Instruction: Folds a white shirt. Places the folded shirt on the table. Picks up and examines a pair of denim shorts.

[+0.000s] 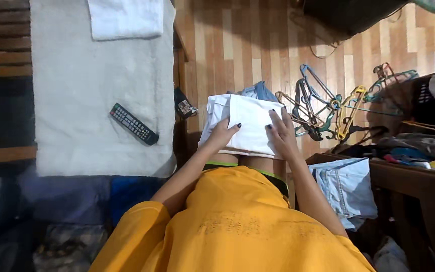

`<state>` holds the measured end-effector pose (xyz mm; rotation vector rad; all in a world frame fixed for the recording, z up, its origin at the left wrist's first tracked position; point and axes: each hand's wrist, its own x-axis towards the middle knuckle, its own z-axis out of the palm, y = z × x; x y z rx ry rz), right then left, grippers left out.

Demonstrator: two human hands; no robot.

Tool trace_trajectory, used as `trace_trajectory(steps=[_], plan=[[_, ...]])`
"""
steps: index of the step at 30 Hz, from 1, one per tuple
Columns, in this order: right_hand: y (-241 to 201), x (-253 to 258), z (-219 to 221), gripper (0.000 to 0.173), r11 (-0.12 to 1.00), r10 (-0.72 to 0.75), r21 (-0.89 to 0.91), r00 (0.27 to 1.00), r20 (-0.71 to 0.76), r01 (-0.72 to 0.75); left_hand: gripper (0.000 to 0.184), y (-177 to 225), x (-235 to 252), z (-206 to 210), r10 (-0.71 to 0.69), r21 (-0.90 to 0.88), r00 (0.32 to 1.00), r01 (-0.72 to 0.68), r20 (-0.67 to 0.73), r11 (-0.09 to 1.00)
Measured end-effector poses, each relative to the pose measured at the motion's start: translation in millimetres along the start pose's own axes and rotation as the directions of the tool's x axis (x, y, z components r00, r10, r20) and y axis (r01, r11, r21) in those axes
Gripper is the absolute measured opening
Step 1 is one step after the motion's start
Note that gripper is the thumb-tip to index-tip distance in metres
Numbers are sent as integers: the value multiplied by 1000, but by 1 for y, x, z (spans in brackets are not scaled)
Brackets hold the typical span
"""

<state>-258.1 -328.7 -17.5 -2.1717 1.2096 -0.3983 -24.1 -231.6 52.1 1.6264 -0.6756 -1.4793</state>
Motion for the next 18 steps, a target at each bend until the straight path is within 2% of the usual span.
trace_trajectory(steps=[2,4,5,7,8,9,10,11,12,13,14,15,18], plan=[[2,-3,-4,61,990,87,109,996,2,-86,39,-2,-2,-3,-6,64,1000,6,10,998],[12,-6,-11,69,935,241,265,971,7,-234,48,6,-10,-7,-9,343,1000,16,-22,939],[18,-8,-14,68,862,355,380,935,16,-335,54,16,-19,-8,5,509,999,20,-49,860],[28,-15,-26,59,588,579,627,807,115,-511,62,34,-36,-9,108,659,992,-36,-69,751],[33,-18,-31,52,445,640,691,742,198,-569,61,39,-42,-9,193,637,980,-114,-55,762],[40,-22,-36,45,344,654,716,703,281,-607,57,43,-43,-6,266,538,963,-209,-31,817],[45,-26,-42,40,277,625,735,697,352,-620,54,46,-41,1,285,347,959,-267,0,899],[47,-29,-47,33,242,590,753,709,386,-612,52,48,-36,10,228,97,972,-232,49,968],[45,-31,-52,26,220,559,775,728,397,-592,53,48,-28,20,105,-140,988,-88,113,986],[40,-32,-57,25,198,528,803,751,396,-563,55,44,-19,29,-26,-298,984,78,175,951],[33,-33,-62,27,186,502,830,777,380,-526,57,37,-8,35,-122,-373,971,192,205,908],[23,-32,-67,31,199,479,852,806,347,-485,59,32,1,38,-173,-394,960,250,220,884],[-26,-22,-79,42,272,412,893,882,228,-358,64,30,5,28,-183,-369,955,261,233,892]])
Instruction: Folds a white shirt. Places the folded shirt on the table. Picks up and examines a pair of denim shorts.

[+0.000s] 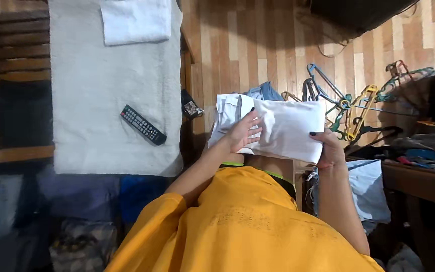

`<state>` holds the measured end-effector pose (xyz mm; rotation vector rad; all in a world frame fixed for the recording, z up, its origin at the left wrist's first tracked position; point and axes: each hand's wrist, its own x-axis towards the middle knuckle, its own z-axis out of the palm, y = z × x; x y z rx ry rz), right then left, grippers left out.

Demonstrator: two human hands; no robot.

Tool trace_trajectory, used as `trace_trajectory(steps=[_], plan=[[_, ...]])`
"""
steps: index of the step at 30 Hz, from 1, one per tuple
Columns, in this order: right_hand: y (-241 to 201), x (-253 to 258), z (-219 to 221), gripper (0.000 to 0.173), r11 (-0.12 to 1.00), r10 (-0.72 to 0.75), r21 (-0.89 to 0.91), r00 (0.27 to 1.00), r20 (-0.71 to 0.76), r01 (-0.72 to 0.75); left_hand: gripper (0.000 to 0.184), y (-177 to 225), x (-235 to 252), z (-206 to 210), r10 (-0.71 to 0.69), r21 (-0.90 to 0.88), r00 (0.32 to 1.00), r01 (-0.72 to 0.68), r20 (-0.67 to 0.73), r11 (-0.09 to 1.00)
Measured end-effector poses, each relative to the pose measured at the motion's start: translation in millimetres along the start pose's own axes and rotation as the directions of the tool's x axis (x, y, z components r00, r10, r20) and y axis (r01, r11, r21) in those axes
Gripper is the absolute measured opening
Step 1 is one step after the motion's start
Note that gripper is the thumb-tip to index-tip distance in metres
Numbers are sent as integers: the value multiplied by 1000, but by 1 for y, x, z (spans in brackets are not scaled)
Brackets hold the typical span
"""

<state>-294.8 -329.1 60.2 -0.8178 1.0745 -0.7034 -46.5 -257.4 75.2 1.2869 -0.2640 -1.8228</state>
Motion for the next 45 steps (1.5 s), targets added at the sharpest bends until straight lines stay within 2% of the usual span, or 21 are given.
trace_trajectory(steps=[3,6,8,9,11,12,14,16,18,20,23,27,32,34,36,39,42,45], plan=[[-11,-6,61,58,998,-47,-31,983,175,54,71,11,-12,-24,39,37,999,-39,6,999],[6,2,113,66,1000,29,-8,940,341,-28,73,18,-15,-45,51,70,998,-48,-43,996],[18,6,134,64,997,36,39,897,441,-59,54,14,-14,-50,107,129,988,-92,-113,987],[21,6,139,62,1000,3,21,885,466,-14,41,11,-13,-53,158,191,978,-131,-134,973],[25,7,139,57,959,-180,-120,878,444,257,22,5,-10,-56,272,323,949,-210,-161,923],[28,10,135,51,871,-314,-227,849,425,436,18,3,-12,-55,314,327,934,-248,-170,912],[37,18,122,44,572,-554,-448,727,407,687,19,9,-27,-53,341,225,923,-300,-177,927],[41,20,118,40,336,-660,-583,627,415,740,20,16,-42,-56,356,154,908,-328,-220,932],[51,25,120,42,221,-636,-645,610,473,731,24,16,-42,-71,356,216,889,-301,-290,929],[73,39,124,46,163,-565,-661,619,546,733,29,0,-30,-90,357,355,871,-233,-338,905],[101,59,121,53,50,-490,-703,631,601,709,40,-20,-33,-102,391,530,860,-176,-327,830],[94,56,124,56,24,-529,-718,618,581,696,39,-34,-26,-96,532,689,767,-166,-359,705],[108,84,133,60,9,-479,-712,628,613,702,41,-57,-13,-103,584,812,690,9,-427,583],[110,95,129,64,50,-474,-686,622,623,726,43,-59,-12,-101,587,834,681,63,-438,549],[109,104,124,69,137,-466,-652,629,622,746,45,-58,-11,-101,584,844,685,86,-436,529],[104,115,121,72,289,-452,-578,641,620,763,47,-63,-9,-106,602,832,659,67,-451,550],[96,109,116,77,254,-420,-615,658,625,747,56,-61,-12,-110,551,793,683,70,-480,605],[92,104,104,78,233,-399,-627,662,635,743,74,-50,-17,-113,416,680,759,47,-501,732]])
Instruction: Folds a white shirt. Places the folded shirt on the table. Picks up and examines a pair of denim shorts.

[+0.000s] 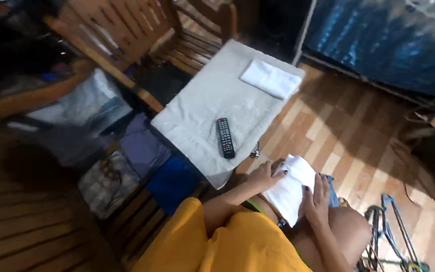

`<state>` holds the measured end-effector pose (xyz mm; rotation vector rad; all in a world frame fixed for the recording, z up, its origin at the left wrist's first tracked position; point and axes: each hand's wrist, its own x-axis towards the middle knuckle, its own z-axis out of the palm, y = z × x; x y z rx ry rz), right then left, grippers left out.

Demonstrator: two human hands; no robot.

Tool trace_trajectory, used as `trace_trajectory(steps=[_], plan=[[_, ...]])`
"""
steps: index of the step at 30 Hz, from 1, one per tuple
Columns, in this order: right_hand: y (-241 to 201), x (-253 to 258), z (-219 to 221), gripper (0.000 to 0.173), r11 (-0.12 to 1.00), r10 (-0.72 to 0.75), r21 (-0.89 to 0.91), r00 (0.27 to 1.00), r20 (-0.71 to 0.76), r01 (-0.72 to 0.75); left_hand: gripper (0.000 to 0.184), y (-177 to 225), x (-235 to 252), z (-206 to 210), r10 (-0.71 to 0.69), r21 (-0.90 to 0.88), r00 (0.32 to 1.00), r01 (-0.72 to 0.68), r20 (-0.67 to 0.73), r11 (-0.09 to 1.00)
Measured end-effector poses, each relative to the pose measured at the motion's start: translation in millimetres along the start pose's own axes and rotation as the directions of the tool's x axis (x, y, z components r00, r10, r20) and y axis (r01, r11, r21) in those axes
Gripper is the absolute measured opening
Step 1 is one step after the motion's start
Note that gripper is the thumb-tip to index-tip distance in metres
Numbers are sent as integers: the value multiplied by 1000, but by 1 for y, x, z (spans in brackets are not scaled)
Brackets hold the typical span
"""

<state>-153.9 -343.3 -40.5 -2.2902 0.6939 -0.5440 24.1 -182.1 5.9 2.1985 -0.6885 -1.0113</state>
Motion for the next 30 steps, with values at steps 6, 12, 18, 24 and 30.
trace_trajectory(steps=[6,12,18,24,30], plan=[[-33,-8,-12,73,999,28,42,998,54,-31,81,28,1,-17,-24,-94,985,41,169,995],[-28,-12,-3,75,987,59,155,998,-30,-54,62,42,6,-7,174,-281,982,-147,72,948],[-47,-21,-41,79,895,241,370,968,73,-251,43,76,-53,-122,395,-209,913,-408,-104,889],[-12,-41,-42,72,893,307,338,951,21,-296,46,44,-89,-298,185,429,867,37,-463,902],[-40,-34,-36,66,978,191,77,981,19,-192,45,-100,-9,-300,-15,485,779,406,-627,775]])
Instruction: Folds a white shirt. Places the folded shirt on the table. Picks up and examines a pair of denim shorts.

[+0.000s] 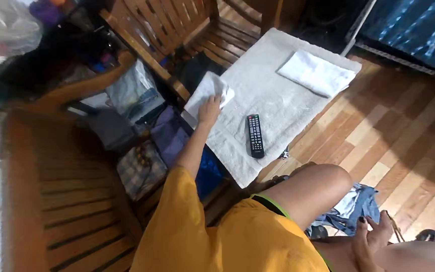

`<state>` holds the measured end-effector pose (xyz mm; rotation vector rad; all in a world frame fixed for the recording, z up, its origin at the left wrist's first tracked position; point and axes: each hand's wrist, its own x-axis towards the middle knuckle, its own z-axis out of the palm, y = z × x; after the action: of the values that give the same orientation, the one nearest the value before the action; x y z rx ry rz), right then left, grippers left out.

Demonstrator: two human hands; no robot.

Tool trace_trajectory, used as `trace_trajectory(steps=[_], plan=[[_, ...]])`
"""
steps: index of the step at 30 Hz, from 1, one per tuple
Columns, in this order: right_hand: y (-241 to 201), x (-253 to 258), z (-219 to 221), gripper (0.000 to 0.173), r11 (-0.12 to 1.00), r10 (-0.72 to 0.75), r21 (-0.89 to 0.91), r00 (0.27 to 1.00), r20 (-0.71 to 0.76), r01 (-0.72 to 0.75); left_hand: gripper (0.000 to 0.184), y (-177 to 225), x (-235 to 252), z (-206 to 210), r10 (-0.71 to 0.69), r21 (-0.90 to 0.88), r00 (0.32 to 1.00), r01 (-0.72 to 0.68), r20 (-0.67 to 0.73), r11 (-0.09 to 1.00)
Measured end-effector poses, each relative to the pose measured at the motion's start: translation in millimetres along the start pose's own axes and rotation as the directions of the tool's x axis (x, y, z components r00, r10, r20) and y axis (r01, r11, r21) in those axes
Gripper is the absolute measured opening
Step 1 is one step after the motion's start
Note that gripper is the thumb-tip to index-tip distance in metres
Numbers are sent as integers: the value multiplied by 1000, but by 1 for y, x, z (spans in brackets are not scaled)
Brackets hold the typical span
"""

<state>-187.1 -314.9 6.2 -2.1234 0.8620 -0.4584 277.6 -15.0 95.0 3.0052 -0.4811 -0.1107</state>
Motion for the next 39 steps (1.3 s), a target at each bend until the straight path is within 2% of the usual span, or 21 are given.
trace_trajectory(steps=[2,4,6,10,13,15,18,20,23,25,28,30,32,34,36,39], plan=[[5,2,4,66,999,18,-34,1000,13,-17,48,-16,5,48,-27,9,998,27,53,1000],[20,2,7,65,998,17,-59,1000,16,-16,56,-15,6,65,-56,25,998,56,26,998],[32,2,9,64,995,7,-99,1000,23,-4,62,-13,8,65,-59,78,998,56,35,995],[44,1,13,61,986,36,-165,997,69,-25,61,-13,9,45,6,118,1000,-8,18,993],[52,7,18,59,973,115,-218,978,172,-76,62,-18,1,50,7,151,997,-19,80,988],[56,15,28,55,937,279,-298,903,325,-182,62,-18,-1,54,-22,166,989,-3,145,986],[81,17,58,58,881,460,-402,654,601,-251,61,-8,-6,47,21,152,991,-41,129,987],[102,12,82,58,866,497,-437,509,703,-242,64,9,-18,36,127,95,989,-134,79,986],[115,11,105,57,847,532,-464,403,745,-260,64,40,-51,29,343,-18,939,-344,-32,939],[119,18,111,56,826,562,-472,392,728,-309,59,72,-88,31,457,-129,884,-467,-102,875],[154,25,129,57,770,629,-414,463,625,-486,56,113,-142,63,623,-261,769,-636,-144,726],[181,32,139,56,749,648,-333,528,548,-573,58,139,-175,96,721,-339,690,-696,-69,634],[200,47,136,55,724,665,-235,567,485,-648,64,166,-199,132,778,-305,628,-736,29,605],[212,62,127,55,641,725,-73,572,383,-764,67,180,-210,158,784,-218,620,-765,4,606],[220,75,114,56,537,805,52,529,269,-842,66,180,-199,164,800,-231,598,-786,-50,573],[224,91,70,67,455,876,-9,445,185,-891,70,171,-189,168,814,-234,578,-801,-60,551]])
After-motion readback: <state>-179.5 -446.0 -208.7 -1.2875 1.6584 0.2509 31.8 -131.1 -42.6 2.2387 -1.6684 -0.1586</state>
